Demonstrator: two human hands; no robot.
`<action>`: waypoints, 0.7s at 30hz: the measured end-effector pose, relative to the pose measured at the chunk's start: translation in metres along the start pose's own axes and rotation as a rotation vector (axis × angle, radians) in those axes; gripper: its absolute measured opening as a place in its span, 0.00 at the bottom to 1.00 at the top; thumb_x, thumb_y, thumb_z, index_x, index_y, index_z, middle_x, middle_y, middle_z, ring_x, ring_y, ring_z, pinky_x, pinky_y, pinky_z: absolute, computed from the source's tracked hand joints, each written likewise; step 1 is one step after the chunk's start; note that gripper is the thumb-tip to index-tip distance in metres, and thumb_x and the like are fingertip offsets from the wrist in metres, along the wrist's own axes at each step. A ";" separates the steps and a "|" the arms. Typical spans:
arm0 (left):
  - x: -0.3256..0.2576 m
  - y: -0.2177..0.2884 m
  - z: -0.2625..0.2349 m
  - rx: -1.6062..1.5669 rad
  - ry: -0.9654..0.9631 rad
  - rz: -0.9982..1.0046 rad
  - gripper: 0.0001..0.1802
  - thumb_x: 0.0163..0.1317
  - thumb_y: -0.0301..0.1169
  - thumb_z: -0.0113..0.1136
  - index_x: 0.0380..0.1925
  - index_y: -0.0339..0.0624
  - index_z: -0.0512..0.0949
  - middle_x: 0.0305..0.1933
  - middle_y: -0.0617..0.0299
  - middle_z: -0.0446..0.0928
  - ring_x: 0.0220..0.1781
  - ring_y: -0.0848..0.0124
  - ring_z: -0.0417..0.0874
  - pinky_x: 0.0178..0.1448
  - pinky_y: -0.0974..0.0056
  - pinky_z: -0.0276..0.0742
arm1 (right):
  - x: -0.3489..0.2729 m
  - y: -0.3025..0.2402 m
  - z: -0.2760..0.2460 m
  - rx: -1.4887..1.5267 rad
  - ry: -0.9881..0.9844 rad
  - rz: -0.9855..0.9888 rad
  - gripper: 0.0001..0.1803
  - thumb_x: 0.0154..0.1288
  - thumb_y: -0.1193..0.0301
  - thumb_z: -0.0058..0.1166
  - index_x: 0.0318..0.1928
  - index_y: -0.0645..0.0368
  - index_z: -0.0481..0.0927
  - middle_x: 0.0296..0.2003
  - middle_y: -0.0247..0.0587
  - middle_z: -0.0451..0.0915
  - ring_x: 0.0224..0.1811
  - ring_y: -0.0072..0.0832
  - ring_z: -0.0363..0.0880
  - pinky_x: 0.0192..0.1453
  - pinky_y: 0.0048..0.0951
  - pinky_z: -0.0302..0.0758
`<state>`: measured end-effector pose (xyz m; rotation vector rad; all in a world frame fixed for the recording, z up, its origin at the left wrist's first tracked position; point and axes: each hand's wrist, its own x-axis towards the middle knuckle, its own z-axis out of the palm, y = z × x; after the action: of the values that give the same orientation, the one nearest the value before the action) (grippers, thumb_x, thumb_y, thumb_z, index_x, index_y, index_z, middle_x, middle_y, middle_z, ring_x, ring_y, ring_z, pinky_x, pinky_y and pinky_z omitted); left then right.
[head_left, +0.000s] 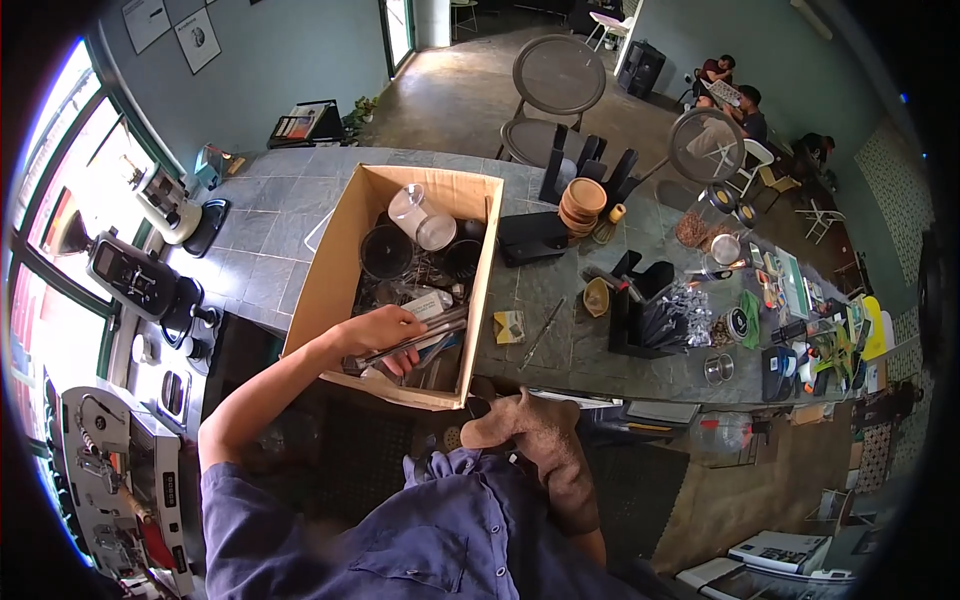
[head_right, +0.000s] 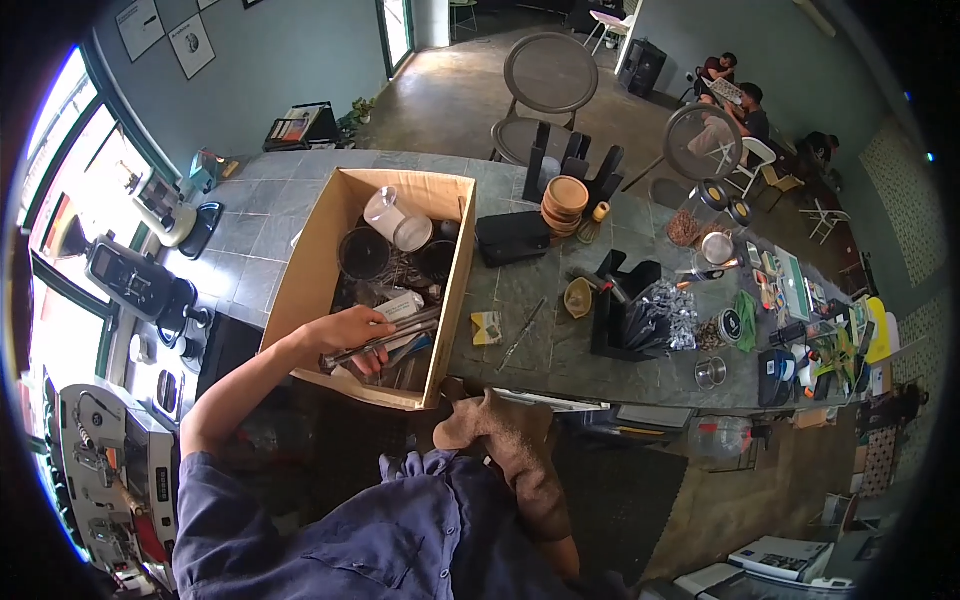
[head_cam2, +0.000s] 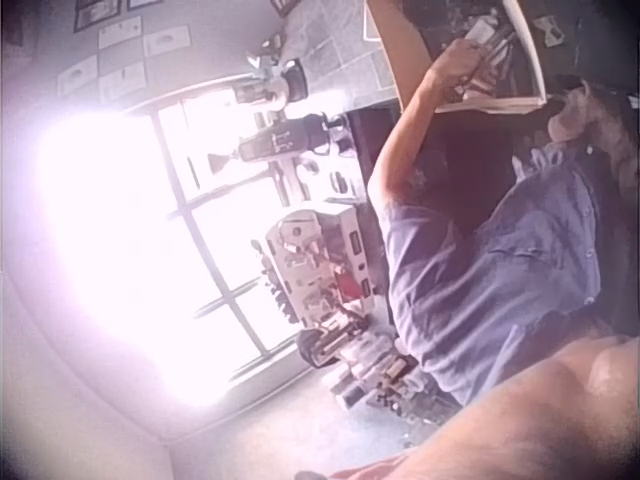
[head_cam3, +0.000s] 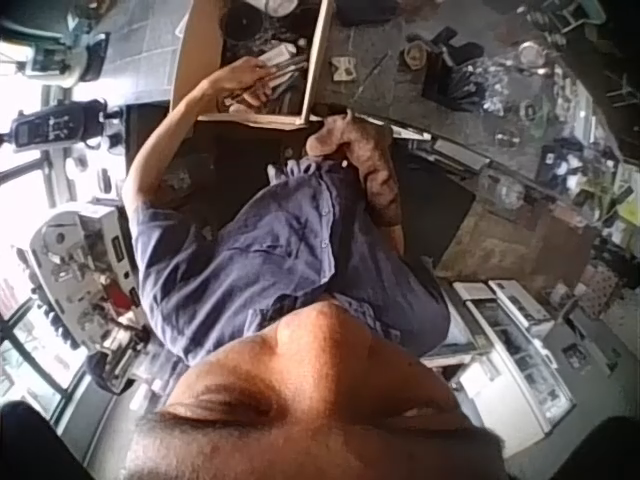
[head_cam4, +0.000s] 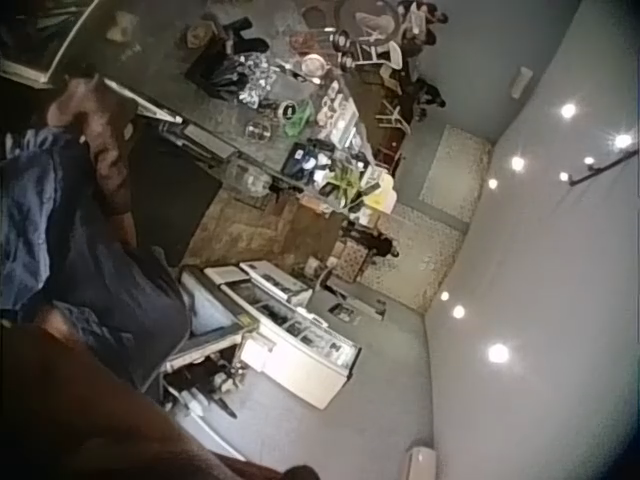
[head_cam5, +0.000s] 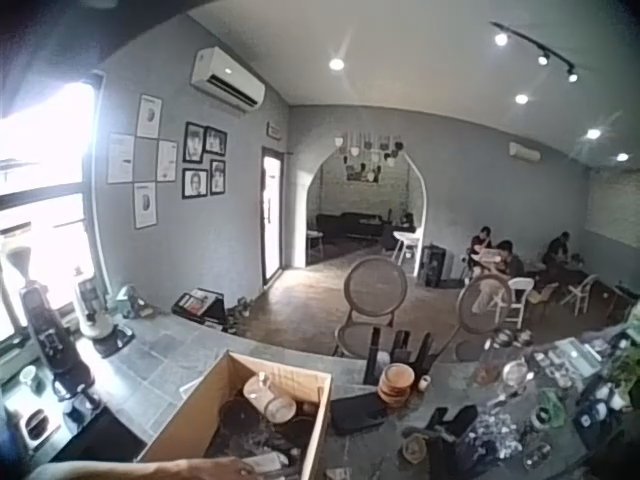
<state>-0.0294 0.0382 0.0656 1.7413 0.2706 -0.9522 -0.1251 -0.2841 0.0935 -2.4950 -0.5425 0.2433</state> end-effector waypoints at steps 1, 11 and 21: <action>0.001 0.003 0.001 0.005 -0.009 0.003 0.21 0.83 0.41 0.51 0.52 0.29 0.78 0.38 0.48 0.87 0.31 0.61 0.91 0.34 0.58 0.94 | 0.001 0.000 -0.002 -0.002 0.001 0.012 0.22 0.68 0.56 0.62 0.60 0.44 0.86 0.51 0.41 0.89 0.55 0.42 0.88 0.59 0.43 0.84; 0.004 0.007 -0.003 0.774 0.402 0.388 0.14 0.68 0.35 0.63 0.43 0.36 0.89 0.35 0.43 0.88 0.39 0.51 0.92 0.48 0.50 0.85 | -0.015 0.065 0.032 0.007 -0.069 0.149 0.24 0.69 0.57 0.61 0.65 0.42 0.83 0.56 0.42 0.87 0.59 0.41 0.87 0.61 0.43 0.83; -0.056 0.012 -0.013 0.734 0.688 0.425 0.13 0.69 0.35 0.64 0.39 0.35 0.89 0.41 0.41 0.88 0.48 0.45 0.89 0.53 0.48 0.83 | -0.004 0.037 0.012 0.028 -0.129 0.041 0.21 0.72 0.69 0.58 0.64 0.49 0.84 0.59 0.48 0.85 0.60 0.40 0.87 0.64 0.37 0.82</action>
<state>-0.0530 0.0599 0.1152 2.6367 -0.0384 -0.0911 -0.1201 -0.3083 0.0631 -2.4773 -0.5370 0.4271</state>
